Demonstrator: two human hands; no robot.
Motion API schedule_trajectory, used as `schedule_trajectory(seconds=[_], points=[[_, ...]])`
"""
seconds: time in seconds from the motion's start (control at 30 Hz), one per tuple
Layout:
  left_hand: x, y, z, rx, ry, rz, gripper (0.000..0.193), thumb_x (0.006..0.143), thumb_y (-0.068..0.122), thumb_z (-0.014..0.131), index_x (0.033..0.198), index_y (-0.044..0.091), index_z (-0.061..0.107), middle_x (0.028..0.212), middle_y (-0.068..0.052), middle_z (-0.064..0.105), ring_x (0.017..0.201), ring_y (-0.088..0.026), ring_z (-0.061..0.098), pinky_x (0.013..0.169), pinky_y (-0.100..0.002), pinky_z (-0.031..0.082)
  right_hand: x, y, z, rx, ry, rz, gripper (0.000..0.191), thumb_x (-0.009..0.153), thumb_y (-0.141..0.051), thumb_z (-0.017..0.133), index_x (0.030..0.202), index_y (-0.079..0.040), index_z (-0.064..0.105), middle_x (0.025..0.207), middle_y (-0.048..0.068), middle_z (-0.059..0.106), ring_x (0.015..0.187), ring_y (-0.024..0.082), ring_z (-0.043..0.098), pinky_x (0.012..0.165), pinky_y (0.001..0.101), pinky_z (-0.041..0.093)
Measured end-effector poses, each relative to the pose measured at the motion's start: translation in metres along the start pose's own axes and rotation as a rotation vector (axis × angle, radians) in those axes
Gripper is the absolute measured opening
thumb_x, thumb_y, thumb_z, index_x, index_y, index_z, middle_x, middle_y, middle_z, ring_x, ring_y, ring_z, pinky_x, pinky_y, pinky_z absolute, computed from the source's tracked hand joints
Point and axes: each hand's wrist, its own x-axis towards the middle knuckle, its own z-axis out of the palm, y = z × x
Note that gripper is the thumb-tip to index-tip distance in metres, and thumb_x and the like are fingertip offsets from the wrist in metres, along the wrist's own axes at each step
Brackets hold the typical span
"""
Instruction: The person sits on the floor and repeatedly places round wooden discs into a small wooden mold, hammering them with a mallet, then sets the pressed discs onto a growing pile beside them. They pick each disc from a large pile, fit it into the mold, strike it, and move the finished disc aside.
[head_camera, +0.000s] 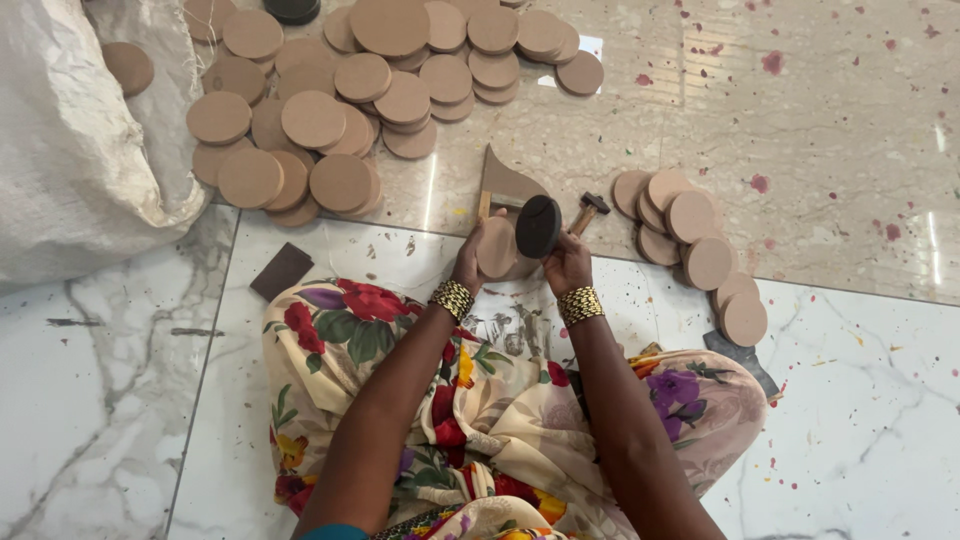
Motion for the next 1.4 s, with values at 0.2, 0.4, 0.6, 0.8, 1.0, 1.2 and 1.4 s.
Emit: schedule_trajectory(seconds=[0.2,0.4,0.6,0.8,1.0,1.2,1.4], points=[[-0.001,0.000,0.005,0.049,0.014,-0.001,0.069,0.099,0.061,0.051,0.151,0.015,0.049,0.121,-0.006,0.068,0.106,-0.017,0.068,0.088,-0.035,0.059,-0.004,0.000,0.003,-0.030,-0.022,-0.008,0.017,0.106,-0.012,0.055,0.109,0.000,0.065,0.104,0.011,0.075,0.094,0.021,0.074,0.085,0.0364,0.061],[-0.002,0.004,0.003,-0.042,0.004,0.003,0.080,0.098,0.072,0.042,0.152,0.014,0.050,0.120,-0.009,0.068,0.104,-0.020,0.068,0.088,-0.038,0.059,-0.002,-0.002,0.003,-0.219,0.081,-0.130,0.014,0.105,-0.013,0.059,0.105,-0.001,0.067,0.097,0.011,0.074,0.086,0.019,0.072,0.080,0.0337,0.060],[-0.002,0.008,-0.002,-0.067,0.076,0.062,0.085,0.095,0.077,0.037,0.148,0.013,0.052,0.123,-0.020,0.071,0.102,-0.032,0.073,0.083,-0.042,0.061,-0.004,-0.003,0.002,-1.207,0.287,-0.563,0.016,0.102,-0.019,0.066,0.102,-0.005,0.072,0.090,0.010,0.072,0.077,0.019,0.067,0.070,0.0312,0.053],[-0.005,0.017,0.000,-0.112,0.068,0.089,0.091,0.097,0.076,0.040,0.138,-0.004,0.056,0.123,-0.025,0.071,0.099,-0.039,0.074,0.081,-0.046,0.062,-0.007,0.006,0.005,-1.486,0.199,-0.545,0.021,0.095,-0.020,0.071,0.111,-0.006,0.072,0.102,0.010,0.070,0.087,0.021,0.069,0.079,0.0350,0.056],[-0.003,0.012,-0.004,-0.073,0.104,0.015,0.089,0.097,0.074,0.041,0.137,-0.004,0.057,0.124,-0.022,0.069,0.106,-0.032,0.073,0.086,-0.044,0.063,-0.016,0.008,0.018,-1.574,-0.050,-0.786,0.036,0.091,-0.015,0.075,0.126,-0.007,0.070,0.119,0.014,0.064,0.103,0.026,0.060,0.089,0.0392,0.054],[0.001,0.006,-0.003,0.091,0.001,-0.028,0.084,0.099,0.073,0.042,0.139,0.000,0.055,0.126,-0.019,0.067,0.110,-0.026,0.070,0.093,-0.041,0.060,-0.018,0.008,0.026,-1.473,-0.228,-0.531,0.032,0.087,-0.012,0.076,0.118,-0.008,0.073,0.101,0.009,0.072,0.093,0.022,0.064,0.082,0.0358,0.056],[0.001,0.020,0.000,0.306,0.144,0.020,0.087,0.092,0.075,0.041,0.143,0.005,0.051,0.122,-0.016,0.072,0.104,-0.023,0.072,0.088,-0.039,0.058,-0.001,-0.032,0.020,-0.865,0.220,-0.466,0.017,0.094,-0.014,0.072,0.107,-0.003,0.070,0.096,0.011,0.074,0.083,0.018,0.072,0.072,0.0324,0.063]])
